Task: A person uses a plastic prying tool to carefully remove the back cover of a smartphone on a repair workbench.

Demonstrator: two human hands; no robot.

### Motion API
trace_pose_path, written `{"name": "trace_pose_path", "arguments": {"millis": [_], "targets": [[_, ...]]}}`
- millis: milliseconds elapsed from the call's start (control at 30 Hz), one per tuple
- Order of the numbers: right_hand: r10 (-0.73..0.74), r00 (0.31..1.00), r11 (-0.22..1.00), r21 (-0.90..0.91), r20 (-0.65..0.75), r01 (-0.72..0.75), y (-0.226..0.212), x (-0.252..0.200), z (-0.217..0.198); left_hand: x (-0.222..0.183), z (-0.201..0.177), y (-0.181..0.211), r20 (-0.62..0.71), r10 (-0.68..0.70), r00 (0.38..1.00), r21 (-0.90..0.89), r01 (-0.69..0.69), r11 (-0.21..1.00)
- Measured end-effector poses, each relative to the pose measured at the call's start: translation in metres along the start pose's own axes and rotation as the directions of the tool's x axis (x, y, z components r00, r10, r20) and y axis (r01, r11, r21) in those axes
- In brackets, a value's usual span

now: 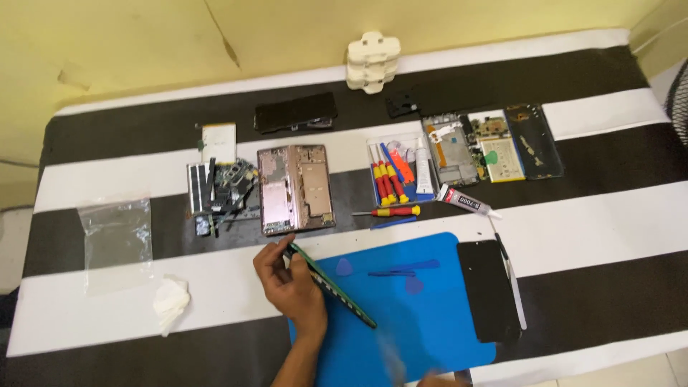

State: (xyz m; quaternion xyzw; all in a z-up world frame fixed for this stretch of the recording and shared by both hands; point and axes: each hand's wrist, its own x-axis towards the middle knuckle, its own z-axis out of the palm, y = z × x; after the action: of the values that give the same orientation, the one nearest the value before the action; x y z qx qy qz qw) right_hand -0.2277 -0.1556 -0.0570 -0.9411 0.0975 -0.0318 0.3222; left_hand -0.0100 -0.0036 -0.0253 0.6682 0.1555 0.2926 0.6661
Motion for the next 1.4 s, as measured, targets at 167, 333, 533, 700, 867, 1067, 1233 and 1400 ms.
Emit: {"name": "trace_pose_path", "arguments": {"millis": [167,333,533,700,867,1067,1233,1400], "targets": [[-0.111,0.953,0.984,0.104,-0.281,0.145,-0.002,0.162,-0.063,0.002,-0.005,-0.007,0.036,0.119,0.992,-0.116,-0.114,0.987],[0.021,1.0,0.988,0.154,-0.003,-0.02,0.009,0.201,-0.074,0.006,-0.001,-0.002,0.012,0.154,0.988,-0.195,-0.149,0.97],[-0.408,0.911,0.889,-0.253,-0.064,0.38,0.016,0.193,-0.069,0.012,-0.002,0.013,0.022,0.294,0.955,-0.153,-0.288,0.945],[-0.449,0.879,0.847,-0.237,0.16,0.476,0.025,0.194,-0.06,0.019,-0.002,0.019,0.039,0.392,0.919,-0.138,-0.384,0.913],[-0.453,0.886,0.87,-0.172,0.097,0.463,0.008,0.186,-0.066,0.022,0.001,0.024,0.025,0.425,0.905,-0.132,-0.418,0.899],[-0.439,0.898,0.885,-0.168,0.012,0.435,-0.005,0.182,-0.062,0.028,0.002,0.025,0.01,0.504,0.863,-0.099,-0.501,0.86],[-0.351,0.936,0.917,-0.207,-0.014,0.34,0.001,0.184,-0.062,0.031,-0.003,0.025,0.021,0.528,0.849,-0.069,-0.525,0.848],[-0.176,0.984,0.943,-0.289,-0.005,0.167,0.028,0.204,-0.053,0.031,-0.001,0.029,0.035,0.538,0.842,-0.053,-0.536,0.843]]}}
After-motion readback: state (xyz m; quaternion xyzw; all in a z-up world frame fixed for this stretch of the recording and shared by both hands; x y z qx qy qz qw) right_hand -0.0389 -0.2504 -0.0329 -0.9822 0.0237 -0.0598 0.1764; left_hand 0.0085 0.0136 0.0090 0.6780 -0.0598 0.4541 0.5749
